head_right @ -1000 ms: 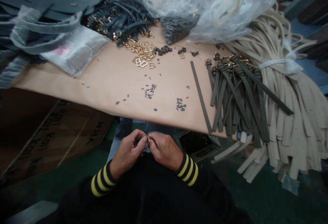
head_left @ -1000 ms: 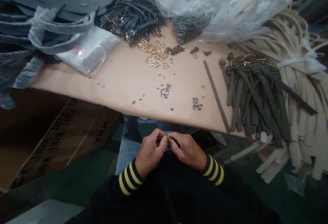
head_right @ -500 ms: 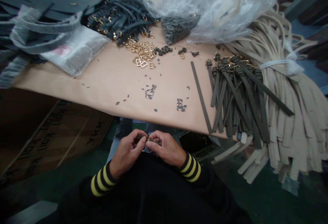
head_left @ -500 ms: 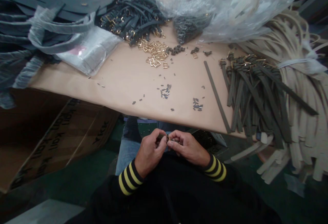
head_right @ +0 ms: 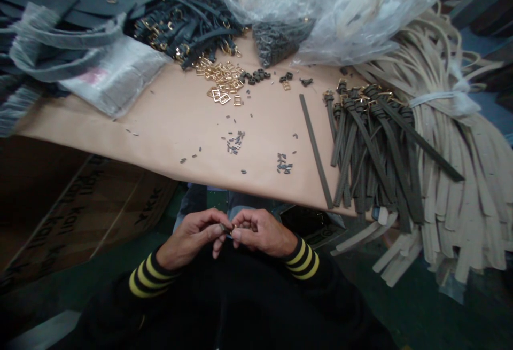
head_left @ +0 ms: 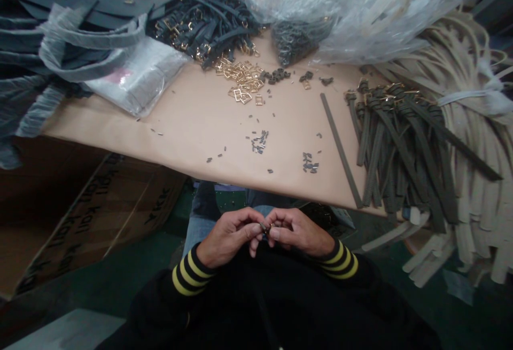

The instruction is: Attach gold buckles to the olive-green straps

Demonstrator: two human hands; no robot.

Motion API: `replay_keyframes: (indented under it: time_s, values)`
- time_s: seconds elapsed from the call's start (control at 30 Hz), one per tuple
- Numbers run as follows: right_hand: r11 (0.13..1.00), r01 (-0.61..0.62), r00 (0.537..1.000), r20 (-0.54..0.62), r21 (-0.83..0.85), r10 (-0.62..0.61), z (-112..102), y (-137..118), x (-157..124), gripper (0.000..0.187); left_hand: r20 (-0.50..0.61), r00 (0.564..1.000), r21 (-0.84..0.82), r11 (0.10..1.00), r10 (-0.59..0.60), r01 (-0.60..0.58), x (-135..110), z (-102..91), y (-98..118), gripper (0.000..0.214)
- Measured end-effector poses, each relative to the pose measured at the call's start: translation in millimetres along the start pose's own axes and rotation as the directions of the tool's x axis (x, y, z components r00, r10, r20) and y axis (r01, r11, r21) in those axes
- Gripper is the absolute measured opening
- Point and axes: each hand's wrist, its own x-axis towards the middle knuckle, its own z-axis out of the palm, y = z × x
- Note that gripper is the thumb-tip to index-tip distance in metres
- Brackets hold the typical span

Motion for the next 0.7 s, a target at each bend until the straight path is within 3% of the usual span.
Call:
replay_keyframes:
  time_s: [0.13,0.37,0.53,0.7]
  values:
    - [1.0,-0.025,1.0,0.015,0.001,0.025,-0.5,4.7,2.2,0.035,0.05,0.994,-0.075,0.992,-0.1,0.103,2.0,-5.8,-3.9,0.027]
    - [0.993,-0.033,0.999,-0.036,-0.111,0.029,-1.9,9.8,2.7,0.026,-0.011,0.968,-0.111,0.962,-0.252,0.25,3.1,-9.1,-5.0,0.024]
    - [0.948,-0.065,0.989,-0.143,-0.31,0.021,3.5,5.6,3.9,0.017,-0.085,0.951,-0.104,0.951,-0.299,0.29,5.3,-8.5,-5.5,0.023]
    - [0.936,-0.067,0.983,-0.183,-0.347,0.003,5.4,1.6,4.7,0.016,-0.124,0.935,-0.256,0.921,-0.333,0.294,4.5,-5.4,-9.2,0.024]
